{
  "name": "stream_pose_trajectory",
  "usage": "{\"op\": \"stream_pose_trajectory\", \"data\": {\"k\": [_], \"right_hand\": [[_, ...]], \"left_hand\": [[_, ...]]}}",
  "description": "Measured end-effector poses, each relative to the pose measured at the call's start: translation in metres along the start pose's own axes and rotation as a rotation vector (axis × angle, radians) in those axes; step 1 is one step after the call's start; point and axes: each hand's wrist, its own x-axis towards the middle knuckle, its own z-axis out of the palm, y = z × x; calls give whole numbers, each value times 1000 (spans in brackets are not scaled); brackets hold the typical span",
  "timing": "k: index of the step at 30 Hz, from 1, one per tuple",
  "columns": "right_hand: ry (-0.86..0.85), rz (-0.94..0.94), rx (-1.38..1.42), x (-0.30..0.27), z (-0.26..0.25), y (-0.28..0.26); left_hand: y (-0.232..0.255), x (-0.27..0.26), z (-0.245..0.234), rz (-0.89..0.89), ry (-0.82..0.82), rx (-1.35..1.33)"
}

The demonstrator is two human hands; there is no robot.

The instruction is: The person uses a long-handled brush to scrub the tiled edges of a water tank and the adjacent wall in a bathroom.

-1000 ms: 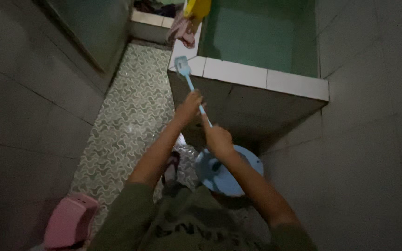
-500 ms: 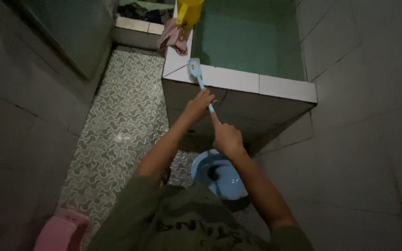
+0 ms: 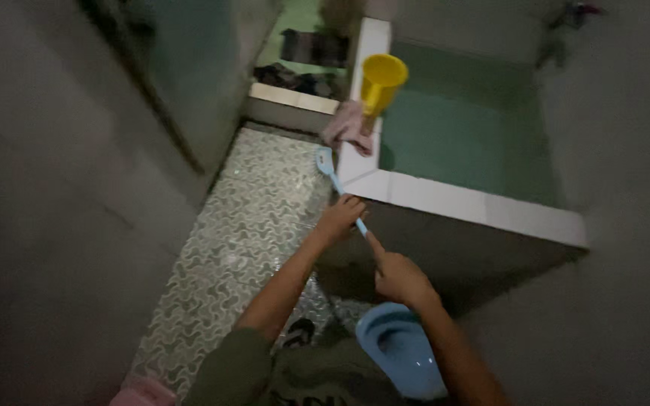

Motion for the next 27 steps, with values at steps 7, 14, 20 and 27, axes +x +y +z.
{"op": "stream_pose_trajectory", "data": {"k": [7,14,20,27], "right_hand": [[104,-265,480,122,90,-13],[-242,-183,1086,205,179,-84],[-506,-175,1427,221,161,-162],[-617,-196,1389,271,168,-212]], "left_hand": [[-68,-69,-86,-198,26,205],[-123,-120,-168,-758,126,201],[-188,-172,-159,-931,712,-613],[-242,-206,-180,-1228,1093,-1465]]}}
